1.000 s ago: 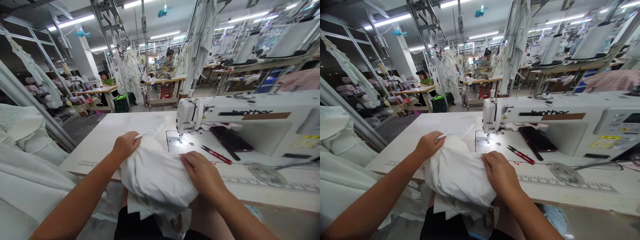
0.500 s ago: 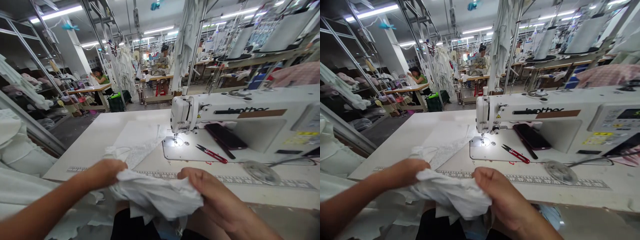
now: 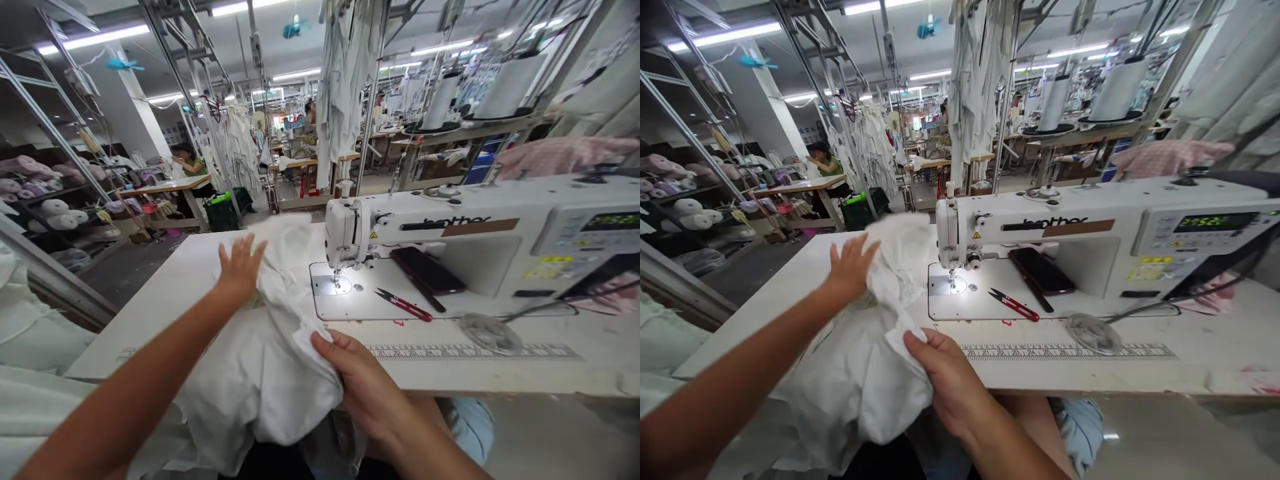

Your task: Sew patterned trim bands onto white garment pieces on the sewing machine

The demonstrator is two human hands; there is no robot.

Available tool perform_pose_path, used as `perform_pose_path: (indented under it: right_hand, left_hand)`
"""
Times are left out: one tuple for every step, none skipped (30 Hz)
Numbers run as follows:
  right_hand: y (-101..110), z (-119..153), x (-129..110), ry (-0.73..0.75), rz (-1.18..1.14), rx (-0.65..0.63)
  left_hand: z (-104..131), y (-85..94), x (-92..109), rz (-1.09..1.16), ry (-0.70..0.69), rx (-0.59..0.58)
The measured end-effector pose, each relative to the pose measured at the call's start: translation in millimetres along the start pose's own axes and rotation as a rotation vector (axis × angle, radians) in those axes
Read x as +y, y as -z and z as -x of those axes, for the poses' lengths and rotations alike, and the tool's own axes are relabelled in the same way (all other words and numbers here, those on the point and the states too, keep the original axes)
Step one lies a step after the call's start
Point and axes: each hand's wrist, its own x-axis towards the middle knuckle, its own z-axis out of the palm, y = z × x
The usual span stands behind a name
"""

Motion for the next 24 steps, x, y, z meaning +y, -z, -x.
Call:
perform_pose_path:
  right_hand:
    - [8, -1, 4, 0.003, -0.010, 0.023]
    - [14, -1, 7, 0.004, -0.020, 0.041]
    - [19, -2, 9, 0.005, -0.028, 0.056]
    - [22, -2, 10, 0.009, -0.032, 0.065]
    - [23, -2, 11, 0.012, -0.032, 0.068]
    - [23, -2, 10, 0.015, -0.031, 0.068]
    - [22, -3, 10, 0.017, -0.025, 0.061]
    - [21, -3, 10, 0.015, -0.016, 0.047]
    - [19, -4, 11, 0.007, -0.006, 0.024]
    - [16, -5, 11, -0.006, 0.002, 0.000]
    - [14, -7, 13, -0.021, 0.006, -0.019]
    - [12, -8, 15, -0.036, 0.008, -0.033]
    - [10, -9, 17, -0.052, 0.006, -0.038]
    - [8, -11, 19, -0.067, 0.000, -0.034]
    - [7, -12, 21, -0.080, -0.004, -0.026]
    - [6, -12, 22, -0.089, -0.008, -0.017]
    - [5, -13, 23, -0.098, -0.010, -0.014]
    - [5, -13, 24, -0.105, -0.011, -0.011]
    - [4, -13, 24, -0.112, -0.011, -0.009]
    - [3, -14, 24, -0.116, -0.012, -0.007]
    - [2, -14, 25, -0.120, -0.010, -0.006]
    - [1, -15, 26, -0.123, -0.004, -0.004]
    - [-1, -16, 28, -0.128, 0.006, -0.001]
    - [-3, -17, 30, -0.133, 0.018, 0.002]
  left_hand:
    - [16, -15.1, 11, 0.029, 0.028, -0.054]
    - [33, -25.8, 20, 0.050, 0.048, -0.090]
    - [48, -32.5, 29, 0.067, 0.062, -0.115]
    - [62, -36.1, 35, 0.089, 0.062, -0.150]
    - [73, -37.8, 39, 0.128, 0.055, -0.210]
    - [82, -38.5, 40, 0.173, 0.038, -0.280]
    - [86, -39.2, 37, 0.215, 0.010, -0.347]
    - [86, -40.3, 32, 0.256, -0.031, -0.398]
    - [83, -42.0, 25, 0.288, -0.081, -0.426]
    - [77, -44.1, 16, 0.308, -0.131, -0.428]
    - [69, -46.0, 7, 0.324, -0.172, -0.414]
    - [61, -47.4, -1, 0.337, -0.199, -0.395]
    - [54, -47.7, -8, 0.345, -0.211, -0.376]
    - [49, -46.4, -12, 0.347, -0.205, -0.351]
    - [48, -43.4, -13, 0.345, -0.191, -0.322]
    - [51, -38.6, -11, 0.338, -0.177, -0.288]
    - [59, -32.3, -6, 0.347, -0.156, -0.247]
    - [69, -25.0, 0, 0.384, -0.125, -0.214]
    - [83, -17.2, 7, 0.439, -0.086, -0.190]
    - [97, -9.7, 14, 0.575, -0.008, -0.176]
    - [112, -3.2, 21, 0.717, 0.075, -0.208]
    - [126, 1.8, 27, 0.833, 0.155, -0.238]
    - [138, 5.0, 33, 0.925, 0.223, -0.236]
    - [148, 6.4, 37, 0.985, 0.276, -0.226]
